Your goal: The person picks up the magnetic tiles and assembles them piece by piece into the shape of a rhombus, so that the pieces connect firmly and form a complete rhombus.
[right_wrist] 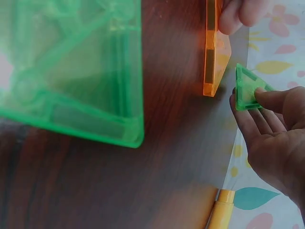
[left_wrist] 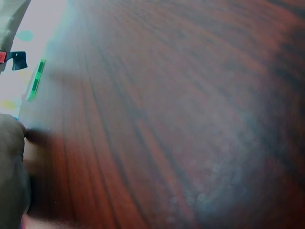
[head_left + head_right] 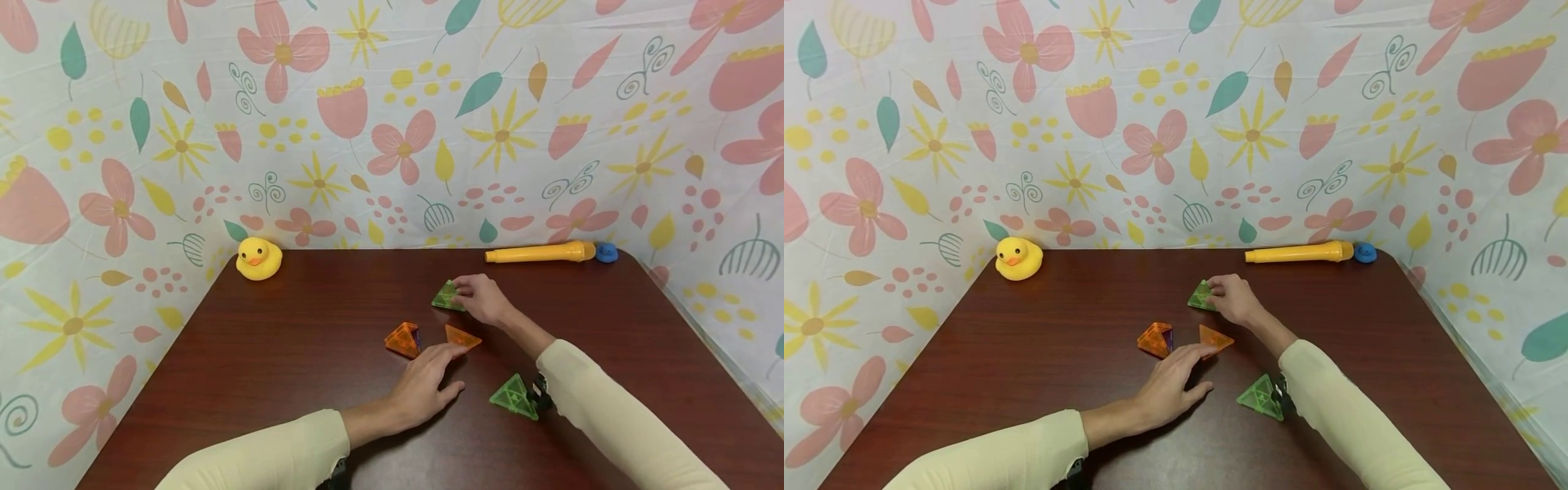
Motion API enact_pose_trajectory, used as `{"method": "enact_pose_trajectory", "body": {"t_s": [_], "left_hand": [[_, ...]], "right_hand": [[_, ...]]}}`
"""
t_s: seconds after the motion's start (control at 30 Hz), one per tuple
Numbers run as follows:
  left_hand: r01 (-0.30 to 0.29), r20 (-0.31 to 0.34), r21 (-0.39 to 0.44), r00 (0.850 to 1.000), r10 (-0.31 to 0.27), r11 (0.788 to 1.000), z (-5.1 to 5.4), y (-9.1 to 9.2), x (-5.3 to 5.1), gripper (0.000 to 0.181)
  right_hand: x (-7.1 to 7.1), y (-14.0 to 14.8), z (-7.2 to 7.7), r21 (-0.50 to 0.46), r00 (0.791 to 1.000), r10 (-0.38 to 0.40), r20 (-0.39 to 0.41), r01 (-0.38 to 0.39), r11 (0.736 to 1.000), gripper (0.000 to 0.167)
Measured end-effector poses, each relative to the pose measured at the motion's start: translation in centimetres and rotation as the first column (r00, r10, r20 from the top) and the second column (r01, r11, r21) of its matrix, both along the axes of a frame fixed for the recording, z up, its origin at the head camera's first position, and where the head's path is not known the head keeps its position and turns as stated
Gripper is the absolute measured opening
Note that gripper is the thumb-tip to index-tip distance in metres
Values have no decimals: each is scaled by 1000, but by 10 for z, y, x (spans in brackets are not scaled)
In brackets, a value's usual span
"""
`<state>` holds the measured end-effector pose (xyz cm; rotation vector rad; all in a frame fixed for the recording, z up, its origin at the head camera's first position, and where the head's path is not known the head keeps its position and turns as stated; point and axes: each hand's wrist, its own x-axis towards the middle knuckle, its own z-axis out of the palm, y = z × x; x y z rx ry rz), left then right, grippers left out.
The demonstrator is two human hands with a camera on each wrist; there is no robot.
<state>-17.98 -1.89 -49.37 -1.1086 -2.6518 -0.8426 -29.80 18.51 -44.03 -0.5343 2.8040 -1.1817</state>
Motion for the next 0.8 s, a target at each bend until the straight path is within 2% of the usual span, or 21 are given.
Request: {"method": "enact_pose_trajectory", "body": {"t_s": [0.33, 0.47, 0.6, 0.8], "left_hand": [[4, -1, 4, 1000, -4, 1000, 1, 0, 1, 57], [2, -12, 9, 1000, -2, 1000, 0, 0, 1, 56], [-5, -18, 6, 1000, 5, 1000, -1, 0, 0, 56], [-6, -24, -3, 1000, 6, 1000, -2, 0, 0, 56]], "right_hand": [[17, 8, 1, 1, 999, -48, -25, 48, 999, 28], [27, 10, 1, -8, 999, -35, -31, 34, 999, 18], [34, 11, 2, -38, 1000, 0, -4, 0, 999, 10], [41, 14, 4, -49, 1000, -4, 11, 5, 999, 9]]}}
